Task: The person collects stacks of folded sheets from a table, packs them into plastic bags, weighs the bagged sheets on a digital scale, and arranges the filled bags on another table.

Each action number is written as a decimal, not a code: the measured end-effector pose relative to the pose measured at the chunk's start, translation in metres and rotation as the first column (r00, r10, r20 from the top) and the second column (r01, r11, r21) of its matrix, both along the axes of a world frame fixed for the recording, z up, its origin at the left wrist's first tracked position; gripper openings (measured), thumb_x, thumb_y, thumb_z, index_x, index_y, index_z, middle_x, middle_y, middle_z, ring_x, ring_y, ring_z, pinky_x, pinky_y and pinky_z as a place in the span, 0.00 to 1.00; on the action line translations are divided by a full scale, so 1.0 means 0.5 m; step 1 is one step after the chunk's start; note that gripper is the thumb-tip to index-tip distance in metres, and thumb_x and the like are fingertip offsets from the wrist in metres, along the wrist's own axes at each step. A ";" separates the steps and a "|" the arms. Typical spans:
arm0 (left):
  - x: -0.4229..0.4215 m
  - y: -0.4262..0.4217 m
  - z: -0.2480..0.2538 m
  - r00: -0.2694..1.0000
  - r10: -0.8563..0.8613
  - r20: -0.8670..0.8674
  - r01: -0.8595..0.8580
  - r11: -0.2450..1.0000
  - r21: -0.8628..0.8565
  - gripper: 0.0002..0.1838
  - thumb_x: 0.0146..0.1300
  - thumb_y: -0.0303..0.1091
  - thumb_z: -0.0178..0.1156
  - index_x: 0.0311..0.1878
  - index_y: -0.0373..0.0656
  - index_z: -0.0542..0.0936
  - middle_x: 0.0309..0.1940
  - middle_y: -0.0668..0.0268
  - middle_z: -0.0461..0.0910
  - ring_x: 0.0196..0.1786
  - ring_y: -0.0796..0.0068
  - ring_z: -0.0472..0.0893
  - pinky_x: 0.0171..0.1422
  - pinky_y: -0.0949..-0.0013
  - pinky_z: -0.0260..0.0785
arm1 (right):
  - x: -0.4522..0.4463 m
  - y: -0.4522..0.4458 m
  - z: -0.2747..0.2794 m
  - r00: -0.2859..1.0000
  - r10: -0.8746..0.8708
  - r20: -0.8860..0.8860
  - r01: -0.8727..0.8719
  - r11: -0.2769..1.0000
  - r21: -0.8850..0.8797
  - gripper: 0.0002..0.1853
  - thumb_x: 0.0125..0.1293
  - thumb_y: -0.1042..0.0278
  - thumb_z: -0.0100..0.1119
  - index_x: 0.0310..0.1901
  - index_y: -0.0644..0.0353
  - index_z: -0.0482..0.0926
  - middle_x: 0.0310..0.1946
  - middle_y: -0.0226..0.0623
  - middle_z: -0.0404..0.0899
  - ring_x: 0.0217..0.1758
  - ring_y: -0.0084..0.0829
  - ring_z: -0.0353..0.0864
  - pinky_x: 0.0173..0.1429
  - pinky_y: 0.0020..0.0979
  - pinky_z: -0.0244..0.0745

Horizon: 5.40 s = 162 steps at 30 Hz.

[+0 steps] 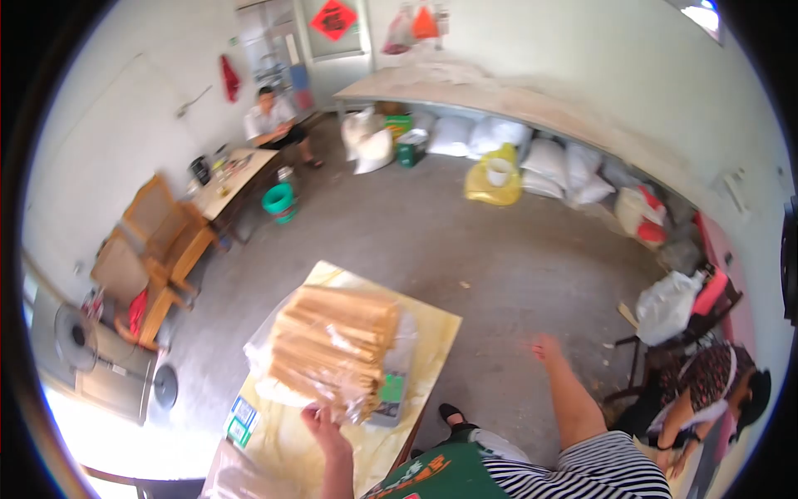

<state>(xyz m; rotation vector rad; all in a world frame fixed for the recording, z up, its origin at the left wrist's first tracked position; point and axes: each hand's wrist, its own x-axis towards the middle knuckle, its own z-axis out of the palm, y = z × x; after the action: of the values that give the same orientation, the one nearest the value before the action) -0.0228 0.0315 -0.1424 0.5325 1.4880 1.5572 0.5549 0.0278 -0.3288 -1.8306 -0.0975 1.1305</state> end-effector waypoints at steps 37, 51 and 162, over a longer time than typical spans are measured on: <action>-0.005 -0.071 -0.080 0.842 -0.308 0.443 0.294 0.950 0.103 0.06 0.67 0.28 0.52 0.46 0.43 0.72 0.45 0.65 0.77 0.48 0.71 0.78 0.55 0.60 0.74 | -0.767 -0.035 0.343 0.031 0.829 0.559 -0.991 -0.047 0.125 0.13 0.59 0.57 0.62 0.37 0.58 0.79 0.27 0.36 0.80 0.28 0.31 0.81 0.35 0.32 0.74; 0.005 -0.108 -0.083 0.813 -0.361 0.457 0.432 0.900 -0.059 0.15 0.63 0.29 0.57 0.52 0.47 0.68 0.46 0.61 0.77 0.50 0.64 0.80 0.54 0.58 0.76 | -0.704 -0.018 0.296 0.262 0.963 -0.060 -0.904 0.267 0.333 0.11 0.63 0.59 0.61 0.36 0.59 0.79 0.21 0.26 0.76 0.21 0.16 0.72 0.25 0.22 0.67; 1.094 -1.203 -0.123 -0.340 -0.838 0.427 0.557 -0.545 -0.627 0.09 0.69 0.33 0.52 0.49 0.42 0.73 0.39 0.60 0.80 0.43 0.66 0.82 0.46 0.64 0.76 | 0.051 -2.343 -0.254 -0.785 -0.514 -0.344 0.552 -0.833 -0.015 0.11 0.55 0.71 0.65 0.39 0.49 0.77 0.32 0.27 0.75 0.29 0.24 0.71 0.31 0.29 0.68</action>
<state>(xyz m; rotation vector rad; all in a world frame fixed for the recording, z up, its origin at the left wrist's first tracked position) 0.5242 -0.5699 -0.2038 1.1884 0.9268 -0.7760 0.5806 -1.1437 -0.4556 -0.3222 1.4398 -0.6249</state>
